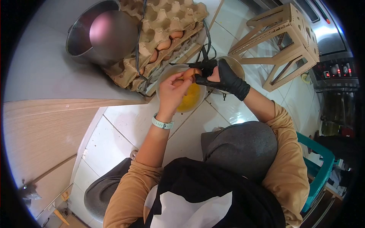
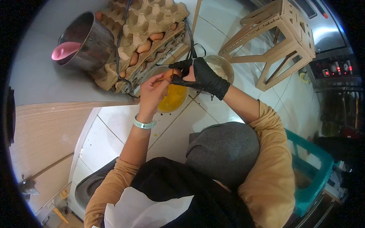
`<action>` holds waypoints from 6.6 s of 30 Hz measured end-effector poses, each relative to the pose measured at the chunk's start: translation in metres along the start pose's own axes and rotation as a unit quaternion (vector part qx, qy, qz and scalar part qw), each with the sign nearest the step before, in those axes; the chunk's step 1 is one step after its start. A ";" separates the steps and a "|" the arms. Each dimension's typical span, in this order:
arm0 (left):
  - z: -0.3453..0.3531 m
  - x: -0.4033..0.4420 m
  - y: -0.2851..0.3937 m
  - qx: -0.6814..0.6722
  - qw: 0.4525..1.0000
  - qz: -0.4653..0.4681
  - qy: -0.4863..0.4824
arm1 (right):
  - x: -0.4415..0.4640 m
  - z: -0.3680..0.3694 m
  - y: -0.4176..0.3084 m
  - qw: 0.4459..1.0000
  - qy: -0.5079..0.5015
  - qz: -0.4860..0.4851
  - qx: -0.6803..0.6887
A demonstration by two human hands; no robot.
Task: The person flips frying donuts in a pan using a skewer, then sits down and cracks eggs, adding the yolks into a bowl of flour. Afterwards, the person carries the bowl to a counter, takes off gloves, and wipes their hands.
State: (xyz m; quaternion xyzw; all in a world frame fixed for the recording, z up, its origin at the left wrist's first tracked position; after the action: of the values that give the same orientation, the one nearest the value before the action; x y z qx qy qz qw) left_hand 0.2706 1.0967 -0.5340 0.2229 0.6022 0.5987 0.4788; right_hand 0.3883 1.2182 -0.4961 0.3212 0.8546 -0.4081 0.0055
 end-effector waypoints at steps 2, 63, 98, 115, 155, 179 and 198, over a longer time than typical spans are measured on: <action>-0.001 0.002 -0.003 -0.013 1.000 -0.003 0.002 | 0.002 0.004 0.004 0.999 0.011 -0.019 0.040; -0.020 0.012 -0.010 -0.165 0.983 -0.012 -0.077 | -0.011 -0.030 -0.026 0.943 0.185 -0.277 0.011; -0.024 0.010 0.014 -0.036 0.997 0.029 -0.057 | 0.001 0.004 0.012 0.922 0.075 -0.124 0.358; -0.023 0.004 0.034 0.126 0.983 0.131 0.030 | 0.002 0.019 0.018 0.893 0.055 -0.093 0.438; -0.021 -0.025 0.070 0.385 0.702 0.590 0.101 | -0.007 -0.005 0.001 0.886 0.084 -0.153 0.430; -0.007 -0.010 0.026 -0.062 0.992 0.102 0.031 | -0.019 -0.022 -0.034 0.950 0.191 -0.236 0.073; -0.017 -0.005 0.038 0.091 0.972 0.201 0.076 | -0.015 -0.022 -0.030 0.955 0.169 -0.198 0.145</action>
State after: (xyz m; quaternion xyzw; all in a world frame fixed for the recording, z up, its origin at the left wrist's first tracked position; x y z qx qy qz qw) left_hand 0.2472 1.0909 -0.4995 0.3358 0.6317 0.6407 0.2787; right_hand 0.3889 1.2116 -0.4569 0.2068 0.8214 -0.4598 -0.2667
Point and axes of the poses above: each hand's wrist, its own x-axis towards the middle knuckle, its own z-axis out of the palm, y = z × x, the point moved 4 cm from there along x, towards the middle knuckle, and after that the axes turned 1 degree about z, right-handed, at the moved point
